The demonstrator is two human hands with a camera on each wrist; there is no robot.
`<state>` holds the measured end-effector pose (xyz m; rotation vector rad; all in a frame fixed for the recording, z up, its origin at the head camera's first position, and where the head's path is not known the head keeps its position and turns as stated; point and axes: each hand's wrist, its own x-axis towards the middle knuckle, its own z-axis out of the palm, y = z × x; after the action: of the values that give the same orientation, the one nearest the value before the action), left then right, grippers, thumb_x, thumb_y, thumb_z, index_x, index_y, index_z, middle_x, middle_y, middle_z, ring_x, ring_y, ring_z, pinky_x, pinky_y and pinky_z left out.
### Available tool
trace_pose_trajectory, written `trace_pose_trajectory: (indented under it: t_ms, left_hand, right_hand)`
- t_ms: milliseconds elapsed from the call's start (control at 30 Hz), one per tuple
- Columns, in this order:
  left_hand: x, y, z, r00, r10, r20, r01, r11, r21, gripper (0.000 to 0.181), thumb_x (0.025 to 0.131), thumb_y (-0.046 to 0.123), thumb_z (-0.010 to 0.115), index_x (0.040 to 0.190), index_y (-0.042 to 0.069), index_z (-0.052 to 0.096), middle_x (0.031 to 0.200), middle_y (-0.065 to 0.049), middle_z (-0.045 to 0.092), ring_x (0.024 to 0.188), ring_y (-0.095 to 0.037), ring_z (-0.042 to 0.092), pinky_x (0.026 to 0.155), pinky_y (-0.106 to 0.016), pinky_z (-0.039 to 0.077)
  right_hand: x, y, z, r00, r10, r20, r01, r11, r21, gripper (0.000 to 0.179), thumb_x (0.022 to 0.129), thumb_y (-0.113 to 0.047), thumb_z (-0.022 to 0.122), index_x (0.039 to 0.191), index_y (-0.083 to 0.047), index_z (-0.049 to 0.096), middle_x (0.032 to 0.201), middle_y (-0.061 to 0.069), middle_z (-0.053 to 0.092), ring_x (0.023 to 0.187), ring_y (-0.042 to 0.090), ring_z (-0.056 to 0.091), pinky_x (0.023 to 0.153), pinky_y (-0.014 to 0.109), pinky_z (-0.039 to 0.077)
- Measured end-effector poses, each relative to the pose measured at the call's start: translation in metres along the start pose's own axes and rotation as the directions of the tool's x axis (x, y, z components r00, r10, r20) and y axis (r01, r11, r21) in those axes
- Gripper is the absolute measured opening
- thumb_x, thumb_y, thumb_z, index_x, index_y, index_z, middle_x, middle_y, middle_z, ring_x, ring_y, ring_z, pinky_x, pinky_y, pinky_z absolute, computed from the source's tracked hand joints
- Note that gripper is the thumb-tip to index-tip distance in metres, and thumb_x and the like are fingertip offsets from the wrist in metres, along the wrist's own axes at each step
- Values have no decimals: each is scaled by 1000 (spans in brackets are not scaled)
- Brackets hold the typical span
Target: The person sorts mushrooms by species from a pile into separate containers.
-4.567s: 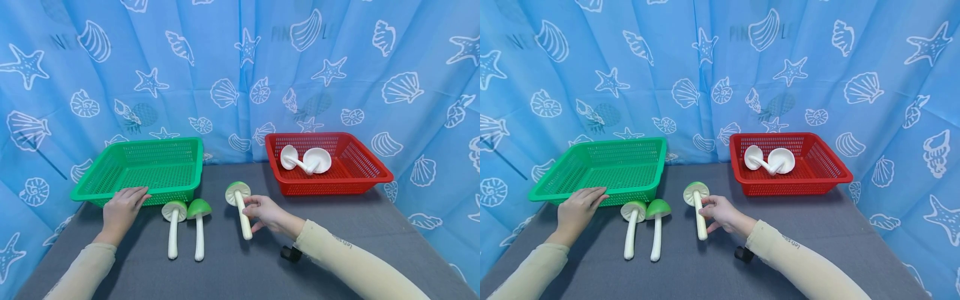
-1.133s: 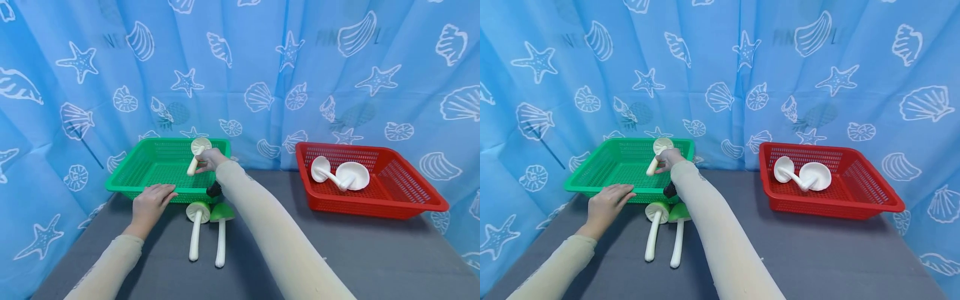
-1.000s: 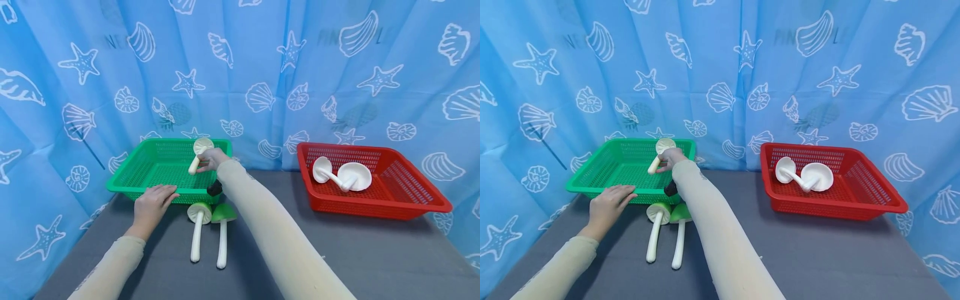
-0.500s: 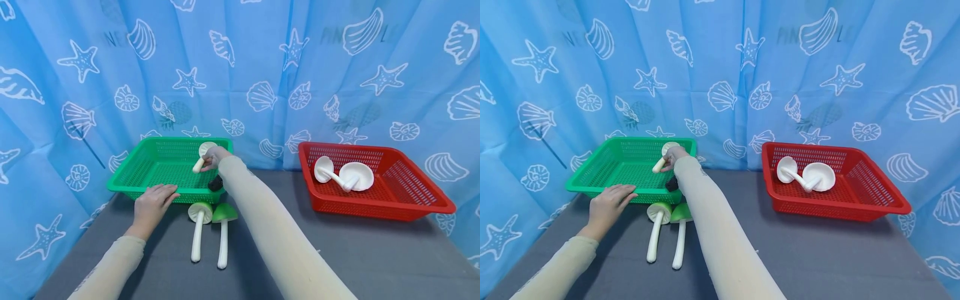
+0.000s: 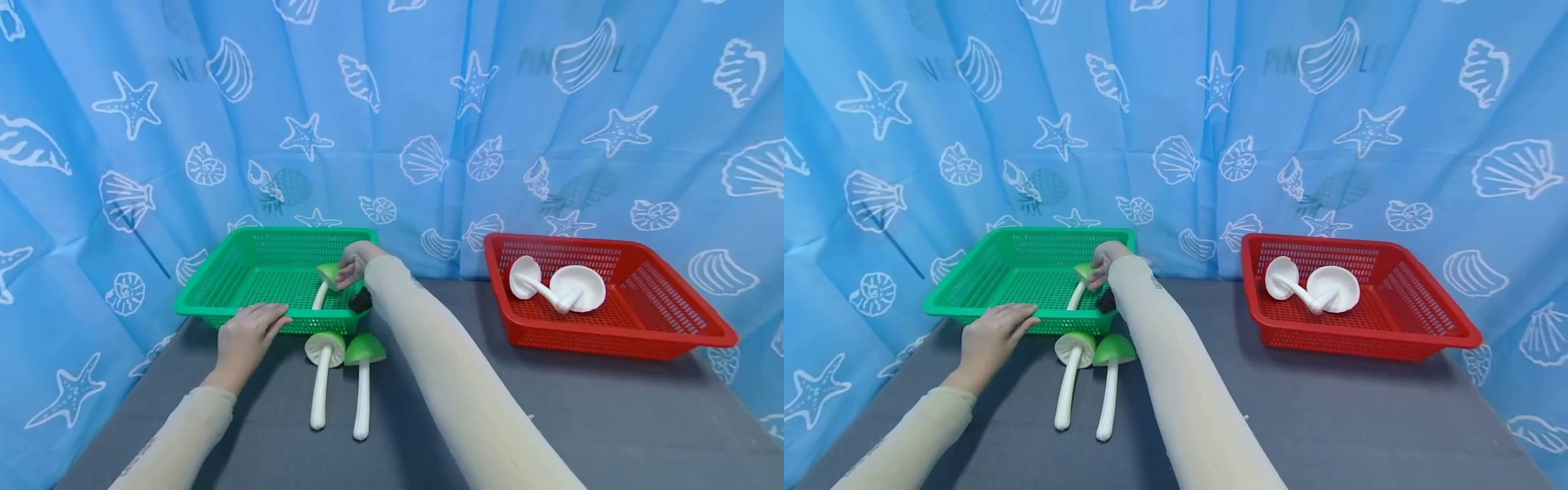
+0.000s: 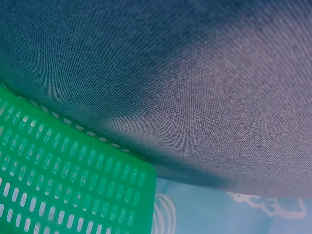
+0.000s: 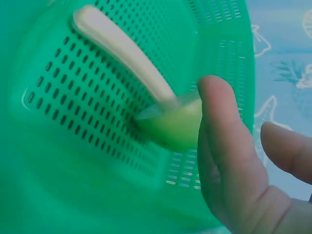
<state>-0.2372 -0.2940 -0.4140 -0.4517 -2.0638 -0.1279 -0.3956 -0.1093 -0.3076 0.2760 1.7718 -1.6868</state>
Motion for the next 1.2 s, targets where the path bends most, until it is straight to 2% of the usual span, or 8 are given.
trace_pose_trajectory:
  t_ms: [167, 300, 467, 700, 833, 1000, 1100, 1200]
  left_hand:
    - [-2, 2, 1, 1000, -2, -3, 2, 1000, 5, 66, 99, 54, 34, 98, 5, 78, 88, -12, 74, 77, -36, 70, 58, -51, 55]
    - [-2, 4, 2, 1000, 0, -3, 0, 1000, -10, 66, 99, 54, 34, 97, 5, 78, 88, -12, 74, 76, -36, 70, 57, -51, 55]
    - [-5, 4, 4, 1000, 0, 11, 1, 1000, -8, 67, 99, 55, 32, 98, 6, 78, 89, -11, 74, 78, -36, 70, 55, -50, 55]
    - [-6, -1, 0, 1000, 8, 0, -8, 1000, 11, 67, 99, 55, 33, 99, 6, 78, 88, -12, 74, 77, -34, 70, 49, -45, 53]
    - [-3, 0, -3, 1000, 8, 3, -8, 1000, 7, 67, 98, 55, 33, 99, 6, 78, 87, -12, 74, 77, -35, 70, 46, -43, 51]
    - [-2, 3, -4, 1000, 5, 17, -5, 1000, 10, 67, 98, 56, 33, 100, 6, 78, 89, -12, 74, 78, -34, 70, 43, -40, 49]
    - [-3, 4, -5, 1000, -4, 22, 3, 1000, 13, 68, 98, 57, 32, 100, 6, 78, 90, -11, 74, 78, -33, 70, 40, -38, 46]
    - [-3, 4, -6, 999, -19, 31, 18, 1000, 15, 69, 98, 58, 31, 101, 7, 77, 90, -11, 74, 80, -33, 70, 37, -36, 41]
  right_hand:
    - [-16, -2, -10, 999, 0, 52, -3, 999, 50, 48, 99, 6, 48, 146, 2, 38, 133, 27, 50, 120, 38, 55, 93, 48, 50]
    - [-33, 0, -20, 991, -30, 128, 20, 997, 77, 51, 101, 4, 45, 150, 0, 31, 144, 25, 41, 130, 36, 46, 99, 48, 46]
    - [-57, 7, -31, 984, -91, 151, 76, 991, 106, 51, 100, 4, 45, 149, 0, 32, 143, 27, 41, 127, 36, 49, 99, 50, 46]
    - [-87, 20, -41, 966, -186, 178, 173, 981, 86, 44, 100, 0, 48, 144, 1, 39, 123, 25, 51, 92, 29, 58, 97, 52, 46]
    - [-101, 30, -52, 957, -216, 191, 206, 976, 73, 44, 101, -2, 48, 144, 1, 39, 127, 25, 51, 85, 25, 59, 98, 52, 45]
    - [-116, 41, -71, 952, -256, 170, 253, 967, 38, 44, 103, -6, 47, 145, 1, 39, 131, 25, 51, 83, 21, 62, 84, 46, 55]
    - [-124, 50, -82, 945, -274, 178, 274, 961, 28, 43, 103, -6, 45, 145, 2, 39, 122, 22, 55, 79, 18, 63, 69, 39, 58]
    - [-131, 62, -90, 937, -285, 202, 286, 958, 27, 42, 103, -5, 45, 144, 4, 39, 109, 17, 58, 77, 17, 64, 63, 36, 58]
